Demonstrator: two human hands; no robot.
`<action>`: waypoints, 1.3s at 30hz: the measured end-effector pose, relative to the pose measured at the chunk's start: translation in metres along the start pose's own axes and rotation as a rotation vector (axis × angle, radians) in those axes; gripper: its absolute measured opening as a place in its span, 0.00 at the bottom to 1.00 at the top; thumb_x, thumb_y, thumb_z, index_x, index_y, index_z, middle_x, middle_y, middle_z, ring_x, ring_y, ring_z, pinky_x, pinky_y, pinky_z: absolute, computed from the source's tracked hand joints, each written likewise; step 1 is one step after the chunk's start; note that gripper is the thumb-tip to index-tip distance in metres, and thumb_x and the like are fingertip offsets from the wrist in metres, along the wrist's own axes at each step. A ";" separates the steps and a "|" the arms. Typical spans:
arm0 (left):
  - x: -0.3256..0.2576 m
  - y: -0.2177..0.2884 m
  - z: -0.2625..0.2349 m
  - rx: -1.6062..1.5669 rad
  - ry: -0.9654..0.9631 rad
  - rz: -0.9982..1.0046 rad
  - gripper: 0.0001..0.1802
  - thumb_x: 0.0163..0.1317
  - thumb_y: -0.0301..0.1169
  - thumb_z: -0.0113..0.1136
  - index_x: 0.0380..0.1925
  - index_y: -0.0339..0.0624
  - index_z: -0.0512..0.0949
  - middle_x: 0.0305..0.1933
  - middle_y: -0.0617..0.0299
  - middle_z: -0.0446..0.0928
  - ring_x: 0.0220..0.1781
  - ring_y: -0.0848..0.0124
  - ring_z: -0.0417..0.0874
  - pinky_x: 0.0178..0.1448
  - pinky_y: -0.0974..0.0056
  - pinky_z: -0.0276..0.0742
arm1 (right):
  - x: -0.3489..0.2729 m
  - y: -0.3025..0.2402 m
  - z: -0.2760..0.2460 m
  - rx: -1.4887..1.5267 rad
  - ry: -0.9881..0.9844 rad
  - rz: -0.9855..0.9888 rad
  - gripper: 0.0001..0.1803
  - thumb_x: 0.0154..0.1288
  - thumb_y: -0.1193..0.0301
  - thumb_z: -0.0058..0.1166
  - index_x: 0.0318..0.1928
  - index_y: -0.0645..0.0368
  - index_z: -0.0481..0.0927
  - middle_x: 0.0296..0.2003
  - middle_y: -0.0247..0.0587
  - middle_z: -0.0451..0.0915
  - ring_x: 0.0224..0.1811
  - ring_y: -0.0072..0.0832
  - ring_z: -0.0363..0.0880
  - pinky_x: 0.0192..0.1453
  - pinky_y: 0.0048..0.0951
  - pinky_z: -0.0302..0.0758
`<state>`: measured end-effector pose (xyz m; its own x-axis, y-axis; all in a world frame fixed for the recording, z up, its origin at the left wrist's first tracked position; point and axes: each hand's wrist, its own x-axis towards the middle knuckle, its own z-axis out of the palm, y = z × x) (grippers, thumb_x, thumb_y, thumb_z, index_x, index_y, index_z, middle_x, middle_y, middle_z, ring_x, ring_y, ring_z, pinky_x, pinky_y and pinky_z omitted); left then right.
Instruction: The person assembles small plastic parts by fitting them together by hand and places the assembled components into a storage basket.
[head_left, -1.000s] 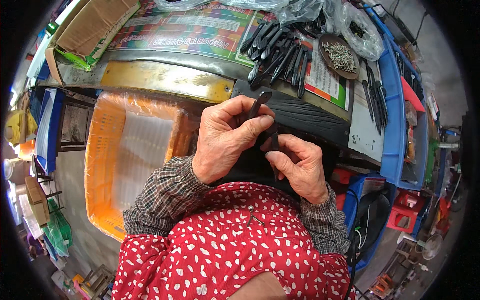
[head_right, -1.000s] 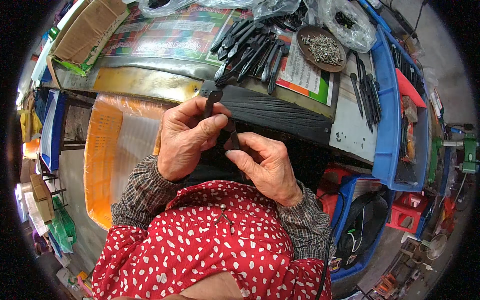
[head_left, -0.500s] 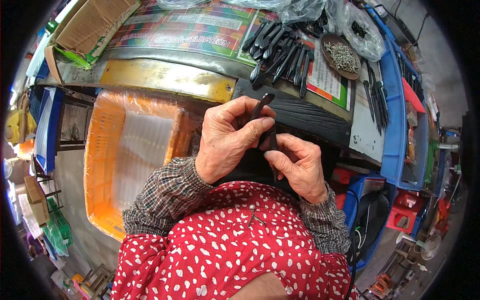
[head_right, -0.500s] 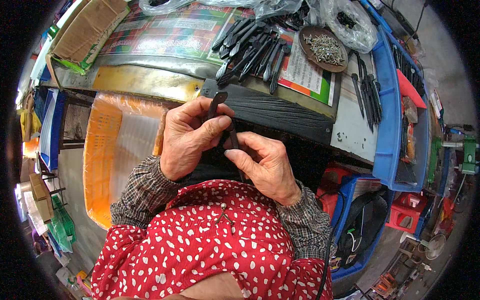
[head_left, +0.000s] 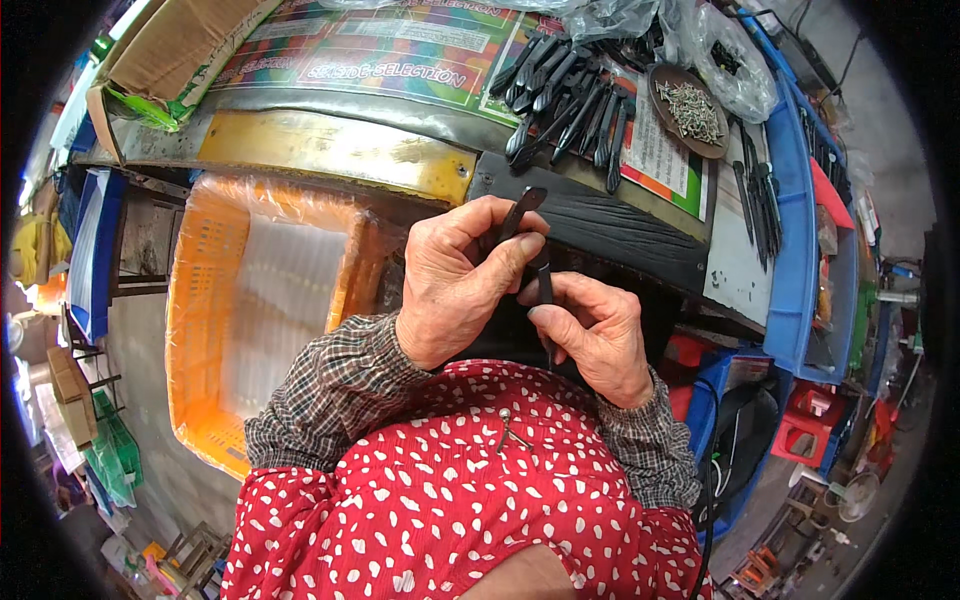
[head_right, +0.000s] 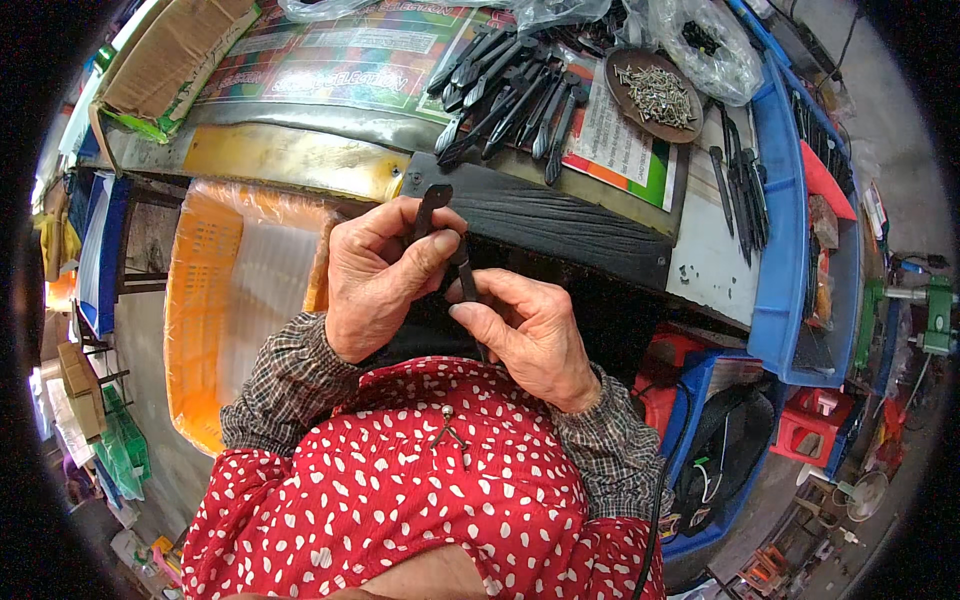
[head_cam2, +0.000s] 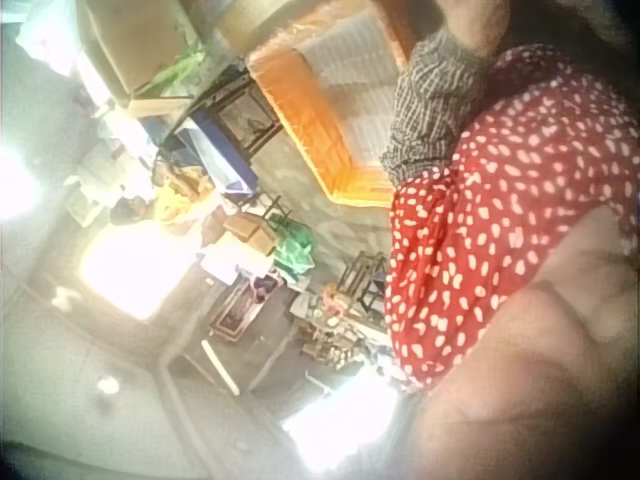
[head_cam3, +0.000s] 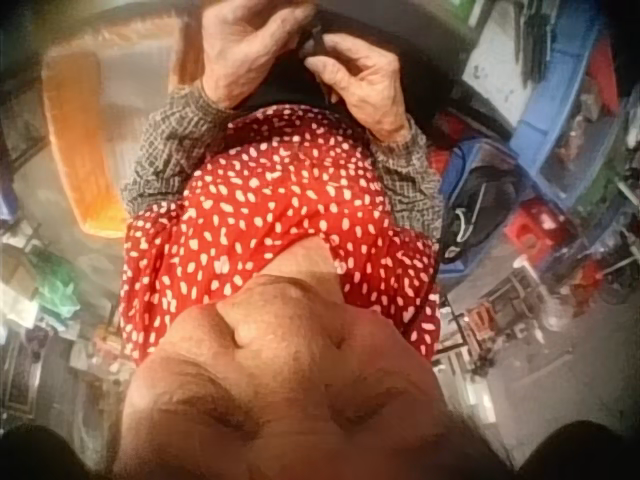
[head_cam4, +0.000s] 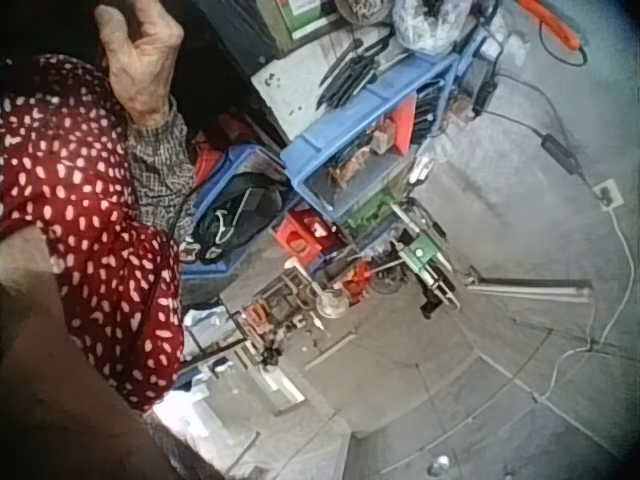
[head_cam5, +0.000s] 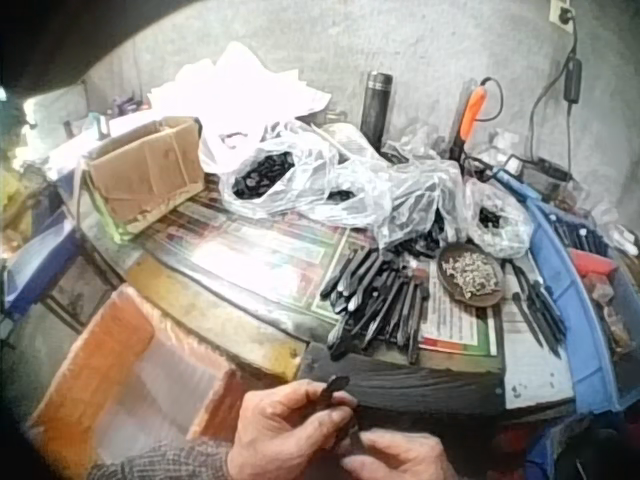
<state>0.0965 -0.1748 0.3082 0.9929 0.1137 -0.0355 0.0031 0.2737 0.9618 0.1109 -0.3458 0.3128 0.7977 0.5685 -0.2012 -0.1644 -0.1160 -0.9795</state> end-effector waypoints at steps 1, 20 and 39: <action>-0.001 0.000 0.000 -0.019 -0.006 -0.007 0.07 0.60 0.23 0.59 0.38 0.33 0.78 0.26 0.69 0.75 0.24 0.85 0.71 0.26 0.79 0.66 | 0.000 0.001 0.000 0.000 0.002 0.001 0.11 0.63 0.73 0.57 0.44 0.66 0.79 0.28 0.29 0.77 0.23 0.10 0.68 0.24 0.15 0.66; -0.012 -0.008 0.005 -0.081 -0.055 -0.163 0.08 0.63 0.26 0.58 0.40 0.35 0.78 0.23 0.70 0.73 0.20 0.86 0.67 0.21 0.79 0.58 | -0.012 0.003 0.001 0.103 -0.007 0.066 0.11 0.64 0.73 0.56 0.44 0.65 0.76 0.26 0.27 0.74 0.20 0.08 0.68 0.19 0.10 0.65; -0.034 -0.002 -0.008 -0.063 -0.008 -0.233 0.07 0.67 0.31 0.52 0.40 0.40 0.70 0.29 0.67 0.72 0.26 0.84 0.69 0.25 0.80 0.63 | -0.015 0.002 -0.002 0.086 0.066 0.013 0.18 0.62 0.75 0.57 0.52 0.66 0.73 0.27 0.28 0.75 0.21 0.08 0.69 0.21 0.10 0.68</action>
<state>0.0613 -0.1713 0.3050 0.9672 0.0328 -0.2517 0.2246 0.3512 0.9090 0.0995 -0.3564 0.3140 0.8312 0.5124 -0.2158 -0.2214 -0.0511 -0.9738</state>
